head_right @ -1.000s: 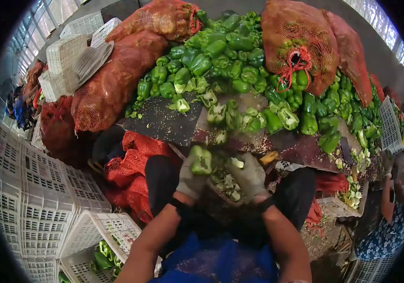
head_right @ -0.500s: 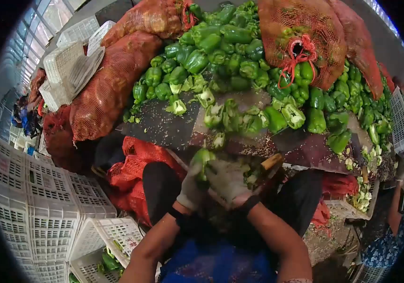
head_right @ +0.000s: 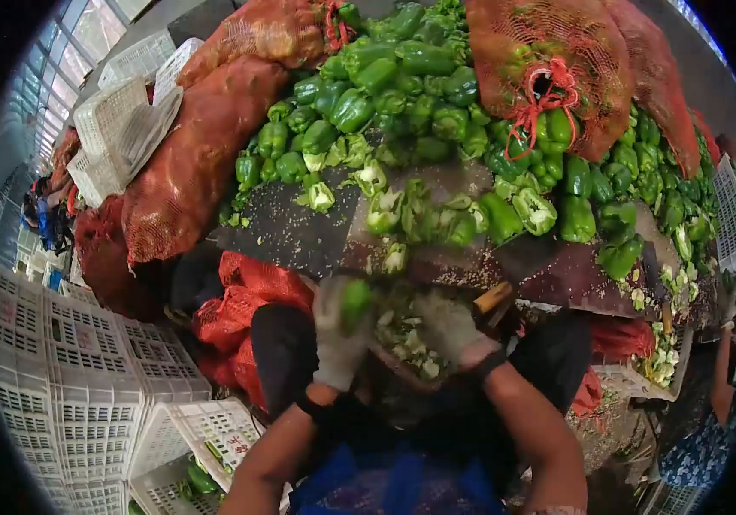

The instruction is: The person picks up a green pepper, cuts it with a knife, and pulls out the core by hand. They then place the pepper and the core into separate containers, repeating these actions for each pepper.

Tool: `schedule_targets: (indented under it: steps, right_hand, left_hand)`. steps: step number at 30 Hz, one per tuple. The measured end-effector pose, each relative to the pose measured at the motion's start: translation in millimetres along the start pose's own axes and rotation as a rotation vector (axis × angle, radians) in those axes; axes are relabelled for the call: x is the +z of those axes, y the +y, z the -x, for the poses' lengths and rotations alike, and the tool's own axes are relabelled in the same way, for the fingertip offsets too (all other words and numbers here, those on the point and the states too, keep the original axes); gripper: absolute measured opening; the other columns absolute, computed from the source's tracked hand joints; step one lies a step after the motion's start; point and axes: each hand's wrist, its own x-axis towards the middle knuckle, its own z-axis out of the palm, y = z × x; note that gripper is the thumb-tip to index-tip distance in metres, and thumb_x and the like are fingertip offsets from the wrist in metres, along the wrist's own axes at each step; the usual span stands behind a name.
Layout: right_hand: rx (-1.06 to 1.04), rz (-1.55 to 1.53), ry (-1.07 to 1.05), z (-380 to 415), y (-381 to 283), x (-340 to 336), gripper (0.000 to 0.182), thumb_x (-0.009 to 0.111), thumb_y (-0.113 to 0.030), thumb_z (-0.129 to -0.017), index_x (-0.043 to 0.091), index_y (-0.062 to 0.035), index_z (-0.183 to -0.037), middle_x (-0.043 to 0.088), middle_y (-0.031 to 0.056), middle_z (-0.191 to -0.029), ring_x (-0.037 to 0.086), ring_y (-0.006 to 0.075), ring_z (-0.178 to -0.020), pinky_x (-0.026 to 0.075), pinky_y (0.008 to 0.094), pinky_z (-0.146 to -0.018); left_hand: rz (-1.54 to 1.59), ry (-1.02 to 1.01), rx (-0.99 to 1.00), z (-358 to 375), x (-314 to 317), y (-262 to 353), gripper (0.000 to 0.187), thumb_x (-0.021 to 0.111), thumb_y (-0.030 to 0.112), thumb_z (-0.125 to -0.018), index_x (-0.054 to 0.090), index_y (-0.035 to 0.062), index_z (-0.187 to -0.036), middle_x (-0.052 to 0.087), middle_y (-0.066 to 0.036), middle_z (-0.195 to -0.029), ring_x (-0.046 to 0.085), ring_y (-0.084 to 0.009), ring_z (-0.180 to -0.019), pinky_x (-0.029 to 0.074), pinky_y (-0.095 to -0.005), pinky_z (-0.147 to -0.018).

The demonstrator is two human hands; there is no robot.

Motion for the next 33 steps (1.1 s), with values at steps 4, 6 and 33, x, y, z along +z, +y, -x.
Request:
schedule_targets:
  steps: [4,6,33]
  right_hand:
    - [-0.023,0.189,0.268,-55,-24,-7,0.045,0.071,-0.030,-0.078,0.053,-0.0050,-0.111,0.058,0.0145,-0.106,0.063,0.0330,-0.092,0.052,0.0448,-0.072]
    - [0.008,0.250,0.299,-73,-31,-3,0.045,0.071,-0.030,-0.078,0.053,-0.0038,-0.110,0.060,0.0144,-0.101,0.064,0.0319,-0.089,0.052,0.0441,-0.070]
    - [-0.376,-0.191,0.146,4,-108,-38,0.034,0.065,-0.022,-0.083,0.062,-0.0062,-0.113,0.063,0.0120,-0.104,0.061,0.0302,-0.097,0.049,0.0390,-0.083]
  left_hand:
    - [0.160,-0.203,-0.276,-2,-43,28,0.056,0.069,0.011,-0.079,0.052,0.0053,-0.133,0.050,-0.019,-0.135,0.044,-0.0382,-0.126,0.035,-0.0444,-0.107]
    - [0.031,-0.080,-0.243,-9,-90,22,0.058,0.069,0.011,-0.079,0.051,0.0053,-0.134,0.049,-0.018,-0.136,0.043,-0.0376,-0.129,0.035,-0.0440,-0.108]
    - [1.549,-0.234,-0.795,33,-24,-10,0.044,0.038,0.034,-0.103,0.049,0.0001,-0.129,0.061,-0.011,-0.117,0.060,-0.0211,-0.105,0.048,-0.0344,-0.094]
